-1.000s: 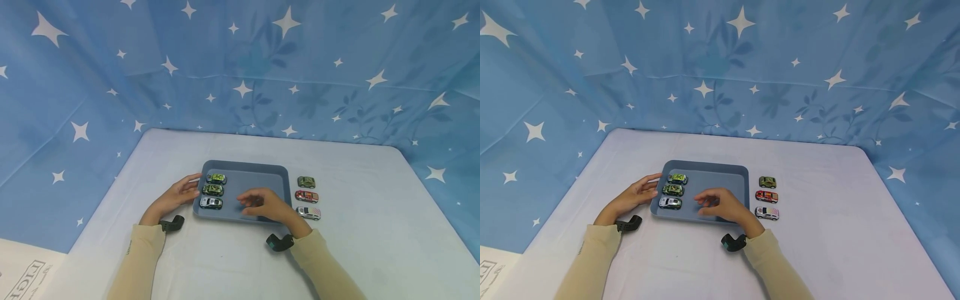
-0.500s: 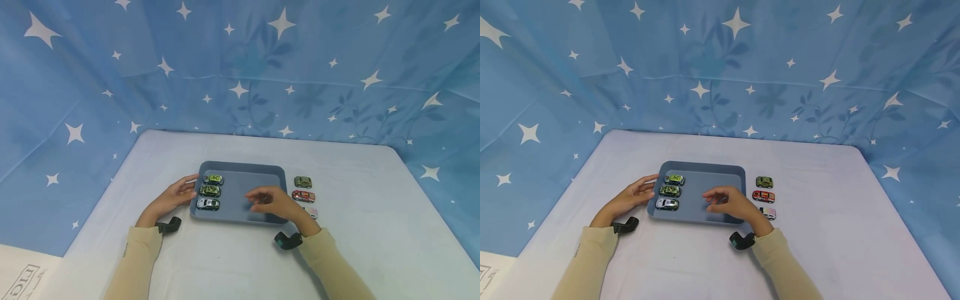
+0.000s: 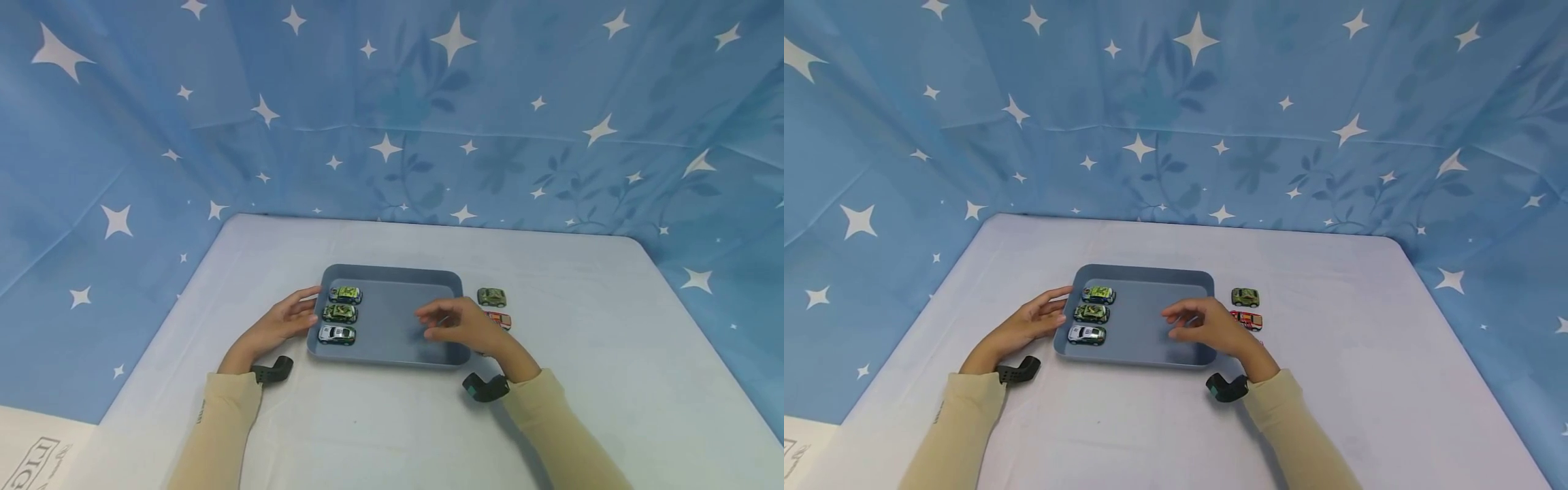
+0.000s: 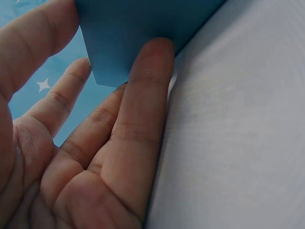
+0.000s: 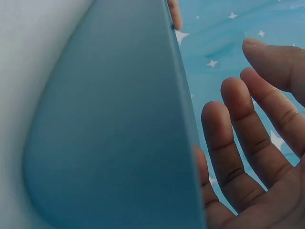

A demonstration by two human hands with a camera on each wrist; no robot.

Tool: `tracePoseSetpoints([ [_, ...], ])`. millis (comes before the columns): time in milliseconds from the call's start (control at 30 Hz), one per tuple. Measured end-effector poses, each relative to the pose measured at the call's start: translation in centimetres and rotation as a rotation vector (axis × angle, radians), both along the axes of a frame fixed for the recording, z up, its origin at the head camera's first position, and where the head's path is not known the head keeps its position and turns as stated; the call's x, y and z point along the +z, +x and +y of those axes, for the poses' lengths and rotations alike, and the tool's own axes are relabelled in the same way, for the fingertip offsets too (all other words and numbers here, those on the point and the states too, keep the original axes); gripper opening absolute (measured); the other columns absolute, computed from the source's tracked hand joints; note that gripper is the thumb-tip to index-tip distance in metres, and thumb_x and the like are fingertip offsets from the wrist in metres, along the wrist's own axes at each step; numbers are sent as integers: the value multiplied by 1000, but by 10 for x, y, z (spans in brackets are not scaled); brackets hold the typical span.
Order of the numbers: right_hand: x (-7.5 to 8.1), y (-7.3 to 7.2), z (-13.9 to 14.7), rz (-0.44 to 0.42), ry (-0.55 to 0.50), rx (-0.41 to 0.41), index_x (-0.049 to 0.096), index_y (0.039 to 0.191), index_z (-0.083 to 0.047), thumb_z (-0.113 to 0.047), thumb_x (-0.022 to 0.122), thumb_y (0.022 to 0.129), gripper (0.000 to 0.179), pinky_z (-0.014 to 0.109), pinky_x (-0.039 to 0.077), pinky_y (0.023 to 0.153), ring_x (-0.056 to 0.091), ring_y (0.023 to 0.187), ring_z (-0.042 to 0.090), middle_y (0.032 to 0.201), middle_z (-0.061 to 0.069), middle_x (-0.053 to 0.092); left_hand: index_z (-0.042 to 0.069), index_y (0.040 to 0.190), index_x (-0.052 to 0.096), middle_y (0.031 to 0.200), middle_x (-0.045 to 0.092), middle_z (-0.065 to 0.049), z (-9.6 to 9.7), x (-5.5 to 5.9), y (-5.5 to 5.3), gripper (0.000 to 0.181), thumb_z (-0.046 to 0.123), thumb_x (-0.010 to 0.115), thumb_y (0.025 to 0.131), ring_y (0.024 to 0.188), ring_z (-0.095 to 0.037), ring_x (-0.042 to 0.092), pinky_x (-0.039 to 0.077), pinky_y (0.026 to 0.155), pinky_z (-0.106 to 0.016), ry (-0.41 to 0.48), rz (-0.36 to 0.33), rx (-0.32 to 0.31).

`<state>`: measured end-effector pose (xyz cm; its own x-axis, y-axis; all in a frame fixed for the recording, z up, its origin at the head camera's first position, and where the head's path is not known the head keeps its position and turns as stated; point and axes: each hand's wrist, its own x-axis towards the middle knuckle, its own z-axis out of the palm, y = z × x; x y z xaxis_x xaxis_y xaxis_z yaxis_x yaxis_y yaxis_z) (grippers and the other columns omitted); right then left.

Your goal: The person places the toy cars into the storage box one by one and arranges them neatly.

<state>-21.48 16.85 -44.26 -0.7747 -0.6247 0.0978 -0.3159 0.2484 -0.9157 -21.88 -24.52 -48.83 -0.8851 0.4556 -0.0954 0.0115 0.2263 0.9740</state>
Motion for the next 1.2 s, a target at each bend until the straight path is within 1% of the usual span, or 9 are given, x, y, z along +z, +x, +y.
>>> tracePoseSetpoints([
  [133, 1, -2, 6, 18, -6, -17, 70, 128, 15, 5, 78, 96, 35, 33, 60, 87, 71, 102, 14, 118, 31, 73, 4, 171, 28, 171, 29, -33, 0, 1, 0, 70, 18, 62, 112, 157, -51, 31, 41, 120, -60, 1, -5, 2],
  [367, 3, -4, 16, -14, -23, -19, 67, 131, 17, 5, 77, 96, 38, 29, 60, 89, 71, 103, 16, 121, 35, 70, 4, 171, 28, 170, 30, -34, 0, 2, 1, 70, 17, 62, 112, 157, -52, 31, 40, 120, -61, -7, -5, 12],
  [533, 3, -7, 27, 18, -34, -24, 66, 130, 19, 6, 76, 97, 37, 28, 60, 90, 72, 104, 22, 122, 39, 68, 4, 171, 28, 170, 30, -35, 1, 1, 2, 70, 18, 62, 112, 157, -52, 31, 40, 120, -61, -11, -4, 11],
  [667, 4, -9, 36, 33, -32, -55, 66, 130, 19, 6, 76, 97, 37, 27, 59, 92, 72, 106, 29, 124, 38, 68, 4, 171, 28, 170, 30, -35, 2, 1, 2, 70, 18, 62, 112, 157, -52, 31, 40, 120, -61, -10, -5, 10],
  [733, 6, -9, 40, 29, -26, -78, 66, 130, 19, 5, 76, 97, 37, 27, 59, 93, 71, 108, 30, 126, 37, 68, 4, 171, 28, 170, 30, -35, 3, 1, 2, 70, 18, 62, 112, 156, -52, 32, 40, 120, -61, -9, -4, 9],
  [833, 8, -11, 46, 25, -16, -110, 67, 130, 18, 5, 77, 97, 37, 25, 58, 93, 71, 108, 25, 128, 35, 68, 4, 171, 27, 170, 30, -35, 3, 2, 3, 70, 18, 62, 112, 156, -53, 33, 41, 120, -61, -10, -6, 10],
  [1000, 14, -12, 58, 8, 0, -160, 67, 133, 15, 4, 74, 99, 36, 25, 59, 91, 70, 108, 15, 131, 33, 68, 3, 171, 26, 169, 30, -35, 3, 2, 2, 70, 16, 62, 112, 155, -53, 34, 46, 118, -49, 7, -12, 3],
  [1100, 17, -14, 67, 14, 32, -196, 68, 134, 12, 2, 73, 100, 36, 25, 59, 92, 71, 112, 22, 131, 31, 68, 2, 171, 26, 169, 30, -35, 3, 2, 2, 70, 15, 62, 112, 154, -53, 35, 48, 115, -41, 14, -14, 1],
  [1200, 19, -15, 74, 40, 70, -225, 69, 133, 10, -1, 74, 101, 35, 24, 58, 94, 71, 115, 29, 130, 31, 69, 2, 171, 27, 169, 31, -35, 3, 2, 1, 71, 15, 62, 111, 154, -53, 35, 49, 115, -41, 7, -14, 6],
])
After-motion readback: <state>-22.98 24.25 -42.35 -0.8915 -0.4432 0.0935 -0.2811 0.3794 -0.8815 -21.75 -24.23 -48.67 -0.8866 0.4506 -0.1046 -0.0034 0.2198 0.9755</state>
